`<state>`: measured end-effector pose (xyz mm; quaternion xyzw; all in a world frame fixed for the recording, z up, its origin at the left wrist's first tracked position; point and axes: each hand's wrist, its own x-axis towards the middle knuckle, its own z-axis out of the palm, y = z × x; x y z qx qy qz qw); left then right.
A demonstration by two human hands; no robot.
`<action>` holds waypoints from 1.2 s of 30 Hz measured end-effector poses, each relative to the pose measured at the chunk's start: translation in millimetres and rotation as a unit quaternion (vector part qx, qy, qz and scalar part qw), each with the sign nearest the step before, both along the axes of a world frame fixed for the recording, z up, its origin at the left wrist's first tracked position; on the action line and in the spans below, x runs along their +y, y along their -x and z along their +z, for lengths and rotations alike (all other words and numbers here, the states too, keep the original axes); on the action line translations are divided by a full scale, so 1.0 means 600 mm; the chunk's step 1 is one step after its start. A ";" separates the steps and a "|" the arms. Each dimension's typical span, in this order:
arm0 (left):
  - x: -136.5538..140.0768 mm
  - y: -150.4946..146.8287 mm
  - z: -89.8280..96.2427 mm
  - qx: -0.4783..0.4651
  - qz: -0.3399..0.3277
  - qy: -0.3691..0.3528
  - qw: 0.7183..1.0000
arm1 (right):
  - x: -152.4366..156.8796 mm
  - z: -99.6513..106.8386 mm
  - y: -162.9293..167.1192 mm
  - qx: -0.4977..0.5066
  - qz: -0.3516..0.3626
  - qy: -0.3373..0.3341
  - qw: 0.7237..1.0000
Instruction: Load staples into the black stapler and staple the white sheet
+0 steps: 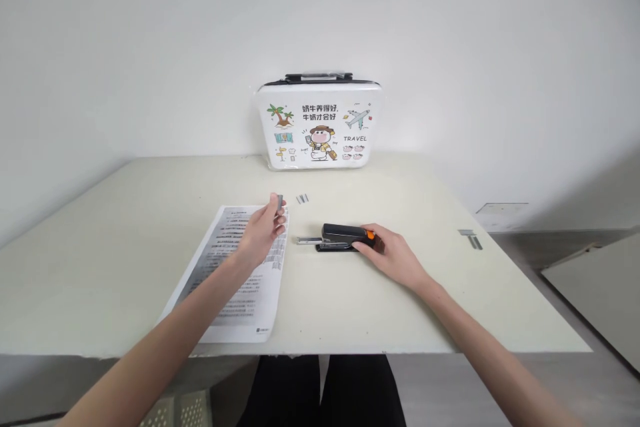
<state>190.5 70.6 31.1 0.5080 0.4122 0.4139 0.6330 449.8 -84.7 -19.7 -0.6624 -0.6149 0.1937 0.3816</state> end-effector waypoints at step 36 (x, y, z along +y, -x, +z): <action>-0.046 0.031 -0.028 0.482 -0.174 -0.454 0.729 | -0.002 0.004 -0.003 -0.014 -0.003 0.006 1.000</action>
